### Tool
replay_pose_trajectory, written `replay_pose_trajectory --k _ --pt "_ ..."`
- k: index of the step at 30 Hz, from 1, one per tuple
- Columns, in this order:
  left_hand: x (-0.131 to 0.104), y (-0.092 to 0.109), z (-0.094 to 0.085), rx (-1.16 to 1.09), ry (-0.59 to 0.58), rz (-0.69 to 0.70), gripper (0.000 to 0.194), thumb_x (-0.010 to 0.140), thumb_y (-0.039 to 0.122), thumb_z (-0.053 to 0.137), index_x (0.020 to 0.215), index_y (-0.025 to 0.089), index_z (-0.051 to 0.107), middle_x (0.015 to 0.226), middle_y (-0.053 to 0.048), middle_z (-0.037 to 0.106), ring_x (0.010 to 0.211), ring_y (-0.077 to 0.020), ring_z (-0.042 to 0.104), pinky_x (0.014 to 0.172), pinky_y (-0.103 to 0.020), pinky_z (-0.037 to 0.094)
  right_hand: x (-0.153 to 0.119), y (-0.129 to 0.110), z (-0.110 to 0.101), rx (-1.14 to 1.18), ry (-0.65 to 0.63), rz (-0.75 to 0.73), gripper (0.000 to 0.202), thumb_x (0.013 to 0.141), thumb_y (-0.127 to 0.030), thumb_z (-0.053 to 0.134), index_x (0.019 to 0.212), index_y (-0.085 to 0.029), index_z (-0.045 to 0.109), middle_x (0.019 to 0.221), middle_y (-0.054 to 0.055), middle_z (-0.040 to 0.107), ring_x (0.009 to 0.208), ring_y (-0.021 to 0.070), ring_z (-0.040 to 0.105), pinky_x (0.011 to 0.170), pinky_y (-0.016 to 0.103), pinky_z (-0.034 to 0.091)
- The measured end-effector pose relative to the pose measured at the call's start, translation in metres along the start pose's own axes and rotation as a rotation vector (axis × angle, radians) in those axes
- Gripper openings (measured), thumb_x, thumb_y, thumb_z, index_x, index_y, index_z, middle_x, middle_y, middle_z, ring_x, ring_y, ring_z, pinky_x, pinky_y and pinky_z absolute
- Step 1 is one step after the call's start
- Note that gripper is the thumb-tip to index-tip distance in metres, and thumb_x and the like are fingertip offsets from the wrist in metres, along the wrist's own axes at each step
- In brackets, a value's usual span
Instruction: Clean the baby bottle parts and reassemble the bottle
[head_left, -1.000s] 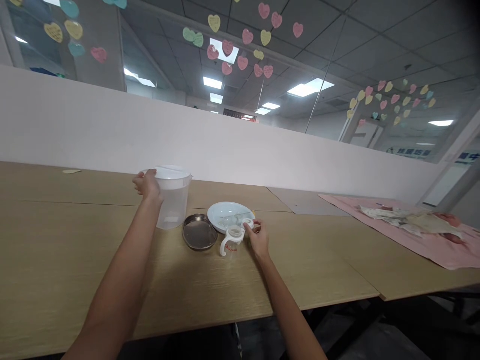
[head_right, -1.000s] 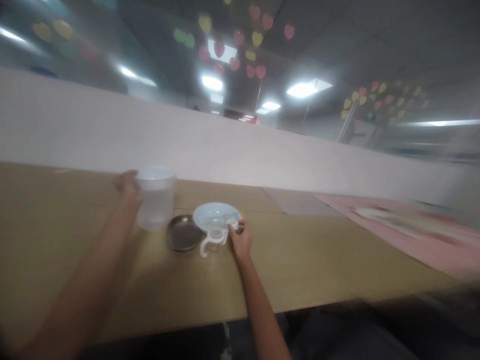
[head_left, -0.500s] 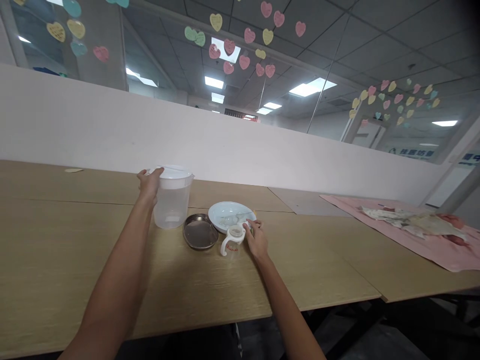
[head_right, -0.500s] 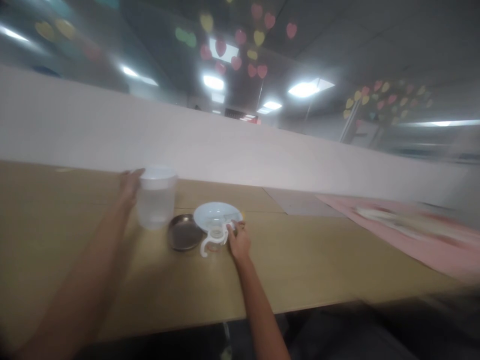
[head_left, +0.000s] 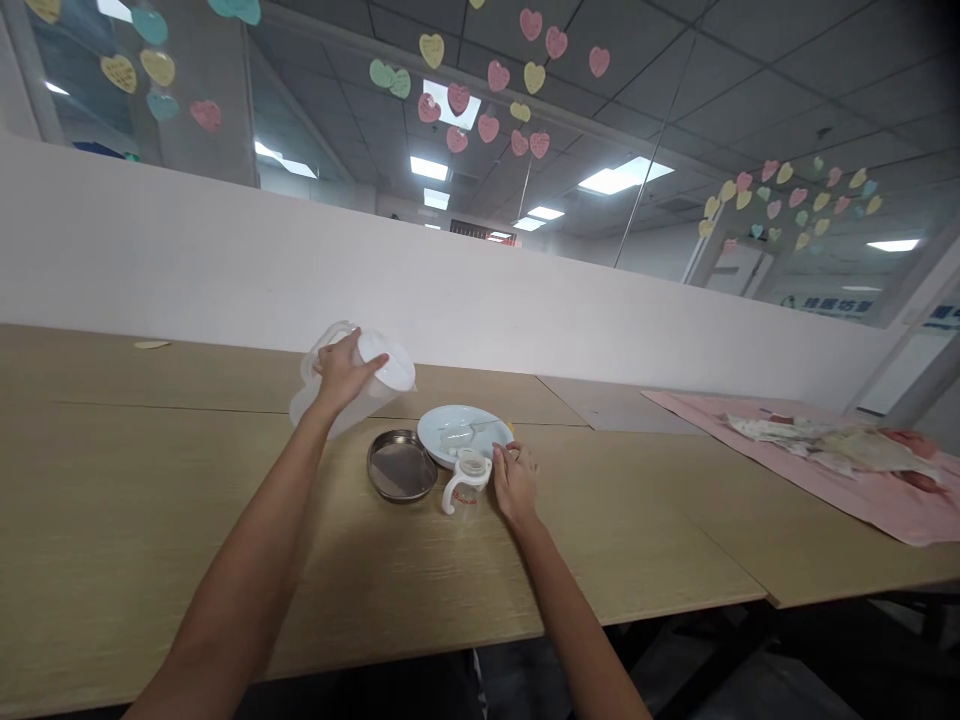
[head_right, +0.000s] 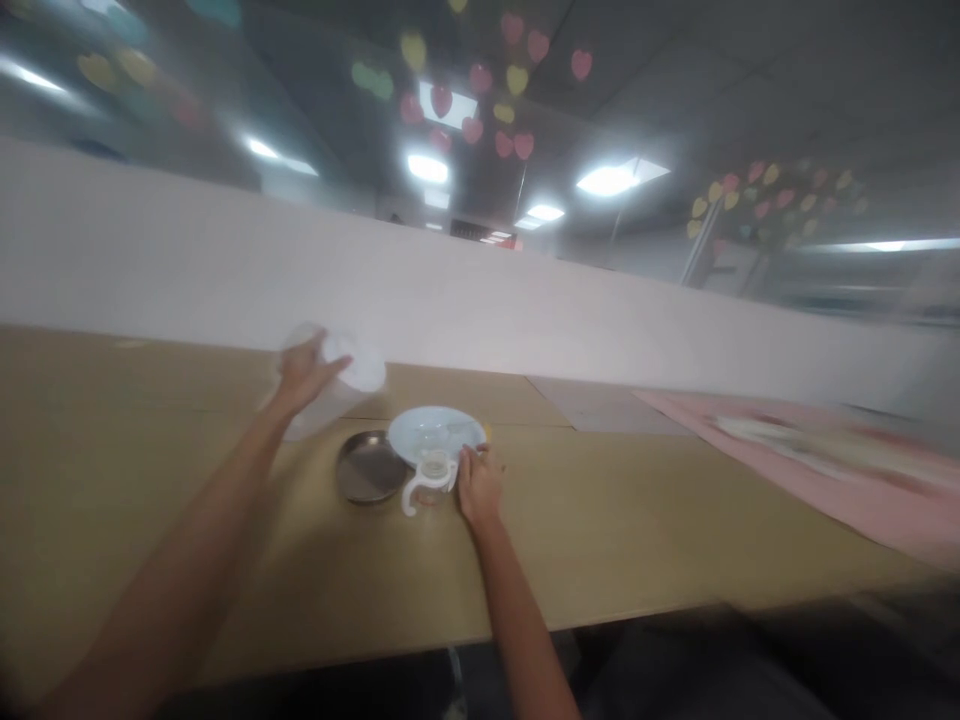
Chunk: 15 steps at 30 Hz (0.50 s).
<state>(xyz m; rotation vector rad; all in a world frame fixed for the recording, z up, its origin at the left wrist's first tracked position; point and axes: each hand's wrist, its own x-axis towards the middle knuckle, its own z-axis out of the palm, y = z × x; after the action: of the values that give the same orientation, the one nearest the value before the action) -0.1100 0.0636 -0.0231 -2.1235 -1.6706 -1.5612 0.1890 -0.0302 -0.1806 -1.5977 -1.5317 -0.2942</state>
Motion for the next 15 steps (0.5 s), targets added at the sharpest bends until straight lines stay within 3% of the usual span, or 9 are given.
replay_pose_trajectory --k 5,15 --pt "-0.01 0.027 0.006 0.129 -0.093 0.08 0.072 0.076 0.05 0.062 0.138 0.019 0.043 0.142 -0.013 0.044 0.126 -0.0376 0.032 0.102 -0.05 0.024 0.0 -0.002 0.0 0.02 0.0 0.005 0.055 0.097 -0.045 0.019 0.109 -0.021 0.068 0.114 0.012 0.057 0.102 0.0236 0.053 0.092 0.041 0.034" --pt "-0.01 0.046 -0.006 0.065 -0.054 0.174 0.072 0.078 0.05 0.062 0.141 0.023 0.038 0.144 -0.01 0.041 0.126 -0.0352 0.031 0.104 -0.048 0.024 0.0 -0.006 0.001 0.047 0.033 0.016 0.056 0.097 -0.045 0.02 0.101 -0.019 0.069 0.111 0.012 0.057 0.099 0.0225 0.054 0.09 0.038 0.036"
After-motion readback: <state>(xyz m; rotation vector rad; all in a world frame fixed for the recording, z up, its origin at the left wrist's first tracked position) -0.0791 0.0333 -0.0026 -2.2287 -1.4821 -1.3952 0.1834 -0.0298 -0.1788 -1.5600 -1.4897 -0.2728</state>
